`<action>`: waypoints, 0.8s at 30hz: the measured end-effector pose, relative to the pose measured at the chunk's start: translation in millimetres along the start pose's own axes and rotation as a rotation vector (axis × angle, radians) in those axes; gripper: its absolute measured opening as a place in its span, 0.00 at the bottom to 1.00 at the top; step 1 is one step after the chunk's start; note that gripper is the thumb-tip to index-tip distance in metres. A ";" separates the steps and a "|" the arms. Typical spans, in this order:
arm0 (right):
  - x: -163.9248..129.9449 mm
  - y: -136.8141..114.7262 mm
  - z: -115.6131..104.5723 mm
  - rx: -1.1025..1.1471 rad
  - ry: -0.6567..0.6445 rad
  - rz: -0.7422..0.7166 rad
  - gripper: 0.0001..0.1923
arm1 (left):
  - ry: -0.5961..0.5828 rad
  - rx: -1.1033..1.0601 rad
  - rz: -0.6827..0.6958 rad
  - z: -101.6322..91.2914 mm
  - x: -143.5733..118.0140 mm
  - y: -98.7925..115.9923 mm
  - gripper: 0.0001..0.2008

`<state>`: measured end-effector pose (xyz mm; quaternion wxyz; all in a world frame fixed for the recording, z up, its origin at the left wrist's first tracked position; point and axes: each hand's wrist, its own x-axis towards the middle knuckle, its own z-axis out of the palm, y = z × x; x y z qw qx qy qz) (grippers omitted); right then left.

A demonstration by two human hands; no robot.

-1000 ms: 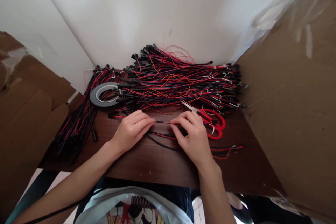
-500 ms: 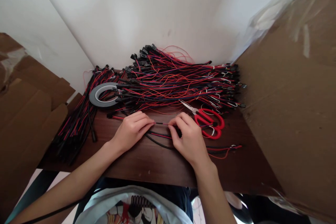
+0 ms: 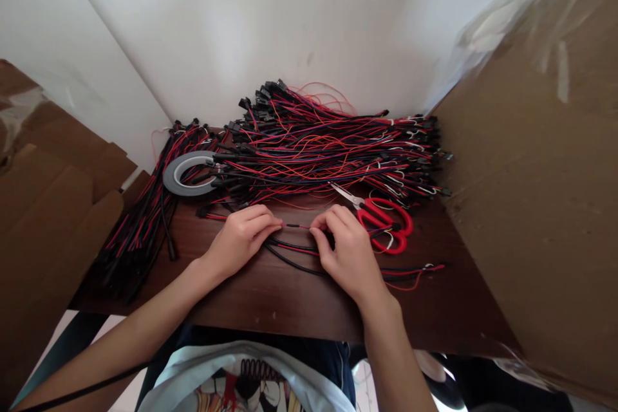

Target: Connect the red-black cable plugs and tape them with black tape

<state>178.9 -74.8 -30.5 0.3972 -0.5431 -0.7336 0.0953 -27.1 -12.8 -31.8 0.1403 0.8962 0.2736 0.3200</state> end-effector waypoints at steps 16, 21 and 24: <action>-4.5 9.6 -4.2 -0.214 -0.045 -0.019 0.07 | 0.017 -0.002 -0.037 1.7 -0.6 -1.8 0.08; -6.2 14.7 -6.1 -0.218 -0.041 -0.037 0.04 | 0.009 0.007 -0.039 1.4 -0.6 -1.8 0.09; -6.4 14.7 -5.3 -0.242 -0.031 -0.042 0.02 | 0.012 0.017 -0.038 1.7 -0.2 -1.6 0.09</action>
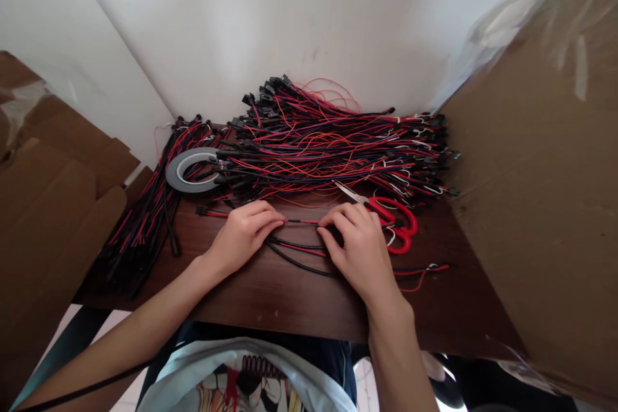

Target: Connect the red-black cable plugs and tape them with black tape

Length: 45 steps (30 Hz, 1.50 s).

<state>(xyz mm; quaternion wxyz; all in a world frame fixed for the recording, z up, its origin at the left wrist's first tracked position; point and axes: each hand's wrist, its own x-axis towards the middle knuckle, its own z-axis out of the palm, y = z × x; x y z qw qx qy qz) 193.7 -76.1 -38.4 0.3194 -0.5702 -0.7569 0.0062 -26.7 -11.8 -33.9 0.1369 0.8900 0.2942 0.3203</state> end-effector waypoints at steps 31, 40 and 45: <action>6.8 -15.5 2.9 0.228 -0.090 -0.099 0.10 | -0.050 0.156 0.108 -4.2 -0.7 2.9 0.12; 2.2 -15.6 2.3 0.257 -0.103 -0.086 0.08 | -0.062 0.070 0.150 -6.9 0.5 4.2 0.10; 2.8 -17.0 2.3 0.282 -0.111 -0.082 0.10 | -0.082 0.126 0.162 -6.7 -1.5 2.7 0.14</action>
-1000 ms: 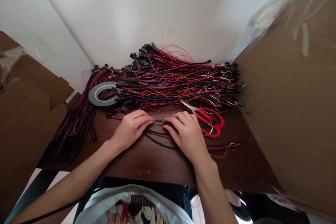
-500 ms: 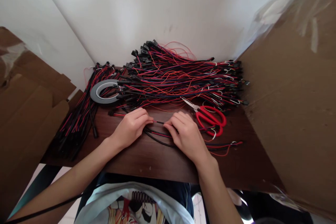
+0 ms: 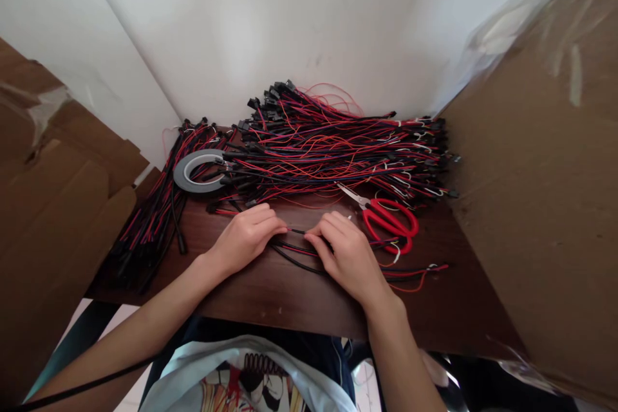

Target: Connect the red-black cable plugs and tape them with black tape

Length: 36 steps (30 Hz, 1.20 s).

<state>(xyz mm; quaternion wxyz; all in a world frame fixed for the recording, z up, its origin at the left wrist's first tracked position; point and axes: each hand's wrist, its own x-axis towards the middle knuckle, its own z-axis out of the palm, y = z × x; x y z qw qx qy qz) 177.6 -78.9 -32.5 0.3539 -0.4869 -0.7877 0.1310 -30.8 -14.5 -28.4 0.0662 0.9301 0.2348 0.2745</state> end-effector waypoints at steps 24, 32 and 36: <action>-1.0 1.5 -12.3 0.012 0.201 0.029 0.07 | 0.179 -0.028 -0.014 -19.8 -8.1 -19.9 0.08; -1.3 3.7 -16.7 0.029 0.145 0.030 0.09 | 0.120 0.037 0.079 -26.8 -7.1 -22.2 0.13; -3.3 3.6 -18.0 0.030 0.150 0.021 0.08 | 0.127 0.048 0.059 -27.5 -7.0 -20.4 0.12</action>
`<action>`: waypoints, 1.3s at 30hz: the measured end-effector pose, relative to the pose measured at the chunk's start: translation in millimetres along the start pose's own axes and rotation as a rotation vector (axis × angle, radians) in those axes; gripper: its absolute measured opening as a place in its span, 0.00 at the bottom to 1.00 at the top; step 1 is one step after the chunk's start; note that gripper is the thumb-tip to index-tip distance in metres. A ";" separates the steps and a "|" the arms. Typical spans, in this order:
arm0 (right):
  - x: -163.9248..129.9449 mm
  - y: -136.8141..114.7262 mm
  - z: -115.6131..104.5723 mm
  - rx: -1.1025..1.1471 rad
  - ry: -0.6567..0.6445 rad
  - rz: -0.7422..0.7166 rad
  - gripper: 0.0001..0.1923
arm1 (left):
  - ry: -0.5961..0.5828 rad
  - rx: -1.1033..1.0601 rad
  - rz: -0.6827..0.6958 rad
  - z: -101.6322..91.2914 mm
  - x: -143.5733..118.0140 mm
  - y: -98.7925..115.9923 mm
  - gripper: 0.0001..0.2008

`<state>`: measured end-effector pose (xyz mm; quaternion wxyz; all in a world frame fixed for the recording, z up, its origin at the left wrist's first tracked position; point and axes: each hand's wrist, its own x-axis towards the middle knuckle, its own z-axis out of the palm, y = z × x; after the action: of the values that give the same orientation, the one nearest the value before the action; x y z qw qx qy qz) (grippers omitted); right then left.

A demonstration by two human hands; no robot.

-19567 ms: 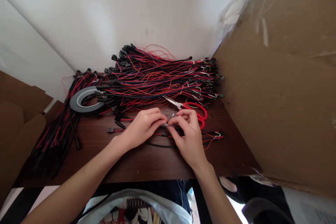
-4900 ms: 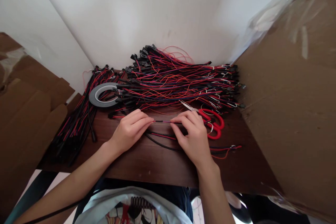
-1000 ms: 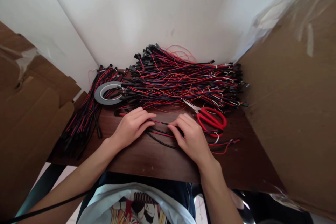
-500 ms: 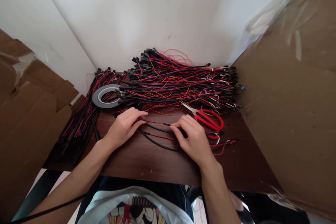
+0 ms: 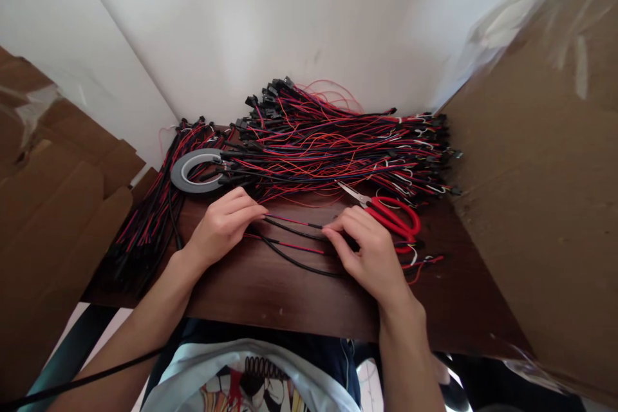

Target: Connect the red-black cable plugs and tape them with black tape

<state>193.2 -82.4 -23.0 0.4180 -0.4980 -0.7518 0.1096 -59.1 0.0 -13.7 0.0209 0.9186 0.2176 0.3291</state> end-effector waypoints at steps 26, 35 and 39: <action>12.2 -18.9 32.2 -0.110 -0.006 -0.049 0.05 | 0.023 0.057 0.058 9.7 6.1 12.7 0.09; 11.5 -18.4 33.6 -0.027 -0.014 -0.032 0.04 | 0.023 0.030 0.054 10.8 4.3 12.7 0.07; 12.3 -19.7 34.4 -0.037 -0.022 -0.031 0.05 | 0.020 0.031 0.042 11.5 4.0 13.4 0.07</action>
<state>153.0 -72.8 -26.7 0.4020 -0.4930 -0.7658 0.0946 -44.2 -9.2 -17.9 -0.0027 0.9199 0.2033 0.3354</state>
